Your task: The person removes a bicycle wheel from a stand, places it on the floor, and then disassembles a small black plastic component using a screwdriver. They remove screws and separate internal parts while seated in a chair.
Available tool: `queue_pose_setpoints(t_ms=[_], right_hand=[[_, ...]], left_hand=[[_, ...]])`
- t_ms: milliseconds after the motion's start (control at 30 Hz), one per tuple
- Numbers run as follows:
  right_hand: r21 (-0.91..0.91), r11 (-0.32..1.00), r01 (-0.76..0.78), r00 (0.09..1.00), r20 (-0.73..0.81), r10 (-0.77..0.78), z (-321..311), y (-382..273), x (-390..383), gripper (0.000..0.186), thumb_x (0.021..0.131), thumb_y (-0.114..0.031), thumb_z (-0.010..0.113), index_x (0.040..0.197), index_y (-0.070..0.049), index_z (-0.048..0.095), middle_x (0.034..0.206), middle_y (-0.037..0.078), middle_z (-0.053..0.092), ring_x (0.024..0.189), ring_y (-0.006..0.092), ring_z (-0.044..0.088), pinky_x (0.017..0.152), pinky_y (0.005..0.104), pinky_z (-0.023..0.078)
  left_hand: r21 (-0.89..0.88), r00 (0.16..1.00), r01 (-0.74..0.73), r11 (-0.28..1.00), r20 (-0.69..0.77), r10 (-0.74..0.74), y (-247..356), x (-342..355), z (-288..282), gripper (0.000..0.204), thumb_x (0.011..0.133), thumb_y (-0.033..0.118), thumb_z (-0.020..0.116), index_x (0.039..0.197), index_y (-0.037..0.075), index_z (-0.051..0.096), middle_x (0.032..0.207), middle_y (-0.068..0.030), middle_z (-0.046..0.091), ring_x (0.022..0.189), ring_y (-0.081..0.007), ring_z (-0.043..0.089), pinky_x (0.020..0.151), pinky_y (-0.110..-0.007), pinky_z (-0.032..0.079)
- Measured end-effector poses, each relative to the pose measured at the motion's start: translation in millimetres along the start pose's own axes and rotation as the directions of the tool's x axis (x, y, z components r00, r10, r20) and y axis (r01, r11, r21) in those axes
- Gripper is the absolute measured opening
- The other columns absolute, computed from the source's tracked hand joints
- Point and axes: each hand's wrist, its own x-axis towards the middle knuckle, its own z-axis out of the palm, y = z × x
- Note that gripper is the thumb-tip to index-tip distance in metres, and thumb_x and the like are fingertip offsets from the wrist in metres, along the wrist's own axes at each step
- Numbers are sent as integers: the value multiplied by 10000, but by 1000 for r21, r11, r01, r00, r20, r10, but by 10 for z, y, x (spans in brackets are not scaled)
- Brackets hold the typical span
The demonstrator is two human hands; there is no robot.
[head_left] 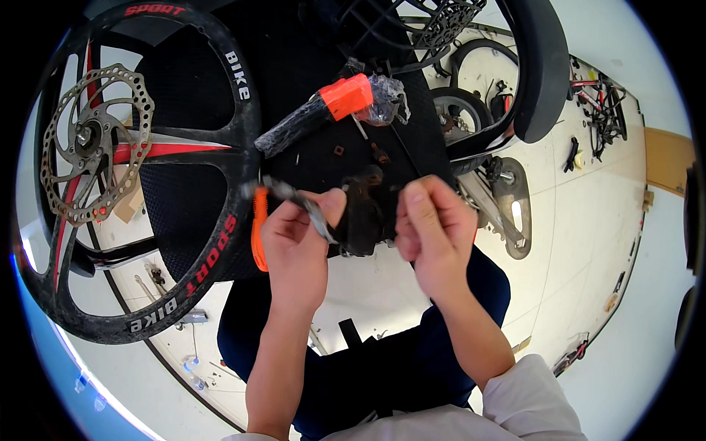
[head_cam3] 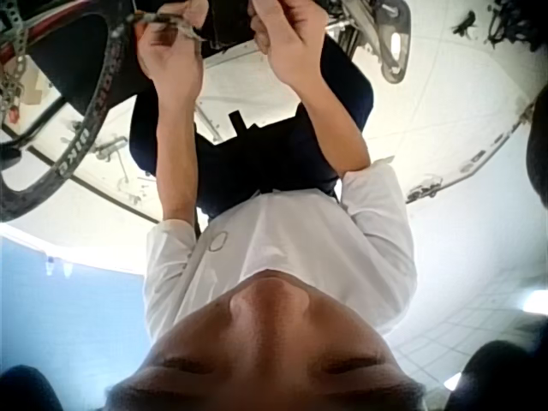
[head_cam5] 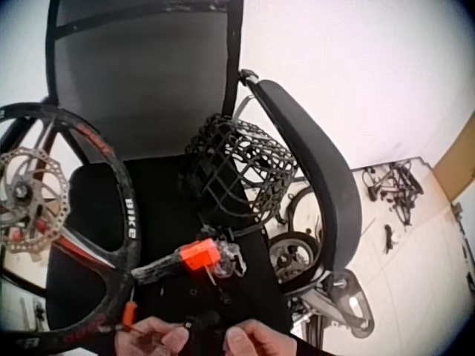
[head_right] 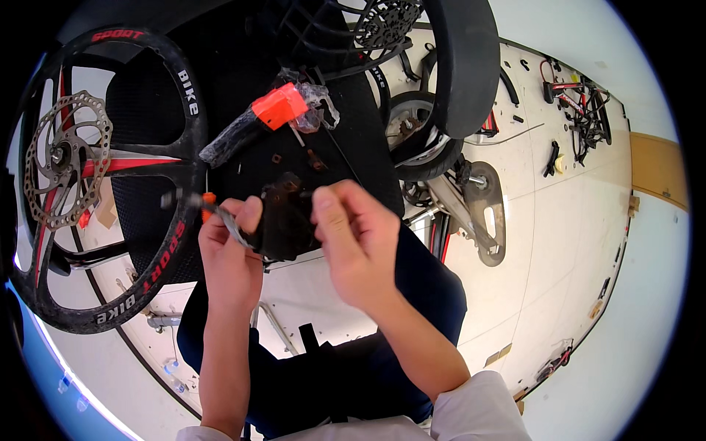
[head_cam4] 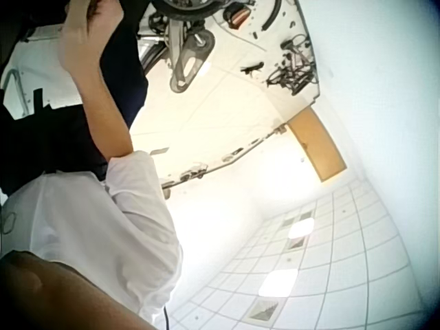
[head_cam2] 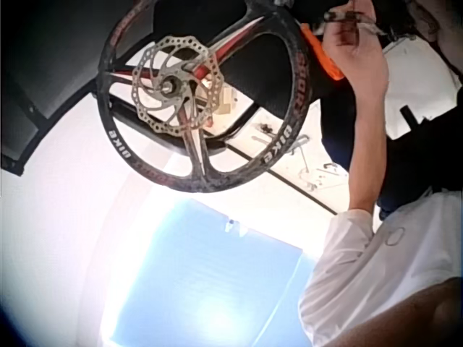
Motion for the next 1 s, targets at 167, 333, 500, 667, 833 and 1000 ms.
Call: queue_pose_setpoints(t_ms=[167,333,500,667,833,1000], right_hand=[[36,999,-31,998,64,28,-163,-42,171,179,970,-167,592,867,-22,567,604,-59,439,481,-8,333,415,178,230],[-29,999,16,993,114,-13,-70,19,181,73,943,-65,615,950,7,604,702,-61,536,610,-28,425,519,160,312],[-237,967,89,988,148,-55,-35,60,229,126,921,-51,643,1018,29,629,692,-55,550,594,-14,404,518,171,301],[-384,909,164,986,87,-141,-97,34,342,150,894,-72,653,999,35,640,612,-44,488,547,2,375,495,187,287],[-759,554,341,940,266,-213,-143,28,335,177,849,-66,645,989,42,632,659,87,570,530,189,532,527,314,438],[-744,276,608,780,497,-380,-65,281,323,212,788,12,646,999,28,624,899,118,555,823,280,589,729,370,518]], left_hand=[[-166,977,205,965,-24,-212,-18,66,-93,79,910,103,678,927,27,670,853,-22,673,746,-73,638,678,-200,513],[-180,971,211,961,-71,-227,57,38,35,74,917,104,669,914,31,670,840,-18,672,731,-62,628,655,-196,499],[-137,986,165,977,25,-163,18,55,-78,71,925,87,652,923,18,668,852,-18,675,756,-67,638,683,-200,508],[-122,993,89,989,-70,-98,60,100,-206,162,953,150,617,1010,1,646,957,-49,668,868,-104,637,795,-243,512],[-245,991,63,967,-96,-89,174,65,-270,414,1013,331,444,1146,-32,594,1119,-143,629,1135,-195,556,988,-359,440],[-119,1000,12,993,-10,-13,192,73,-218,410,985,295,506,1194,-53,569,1181,-150,621,1120,-193,574,994,-354,436]])
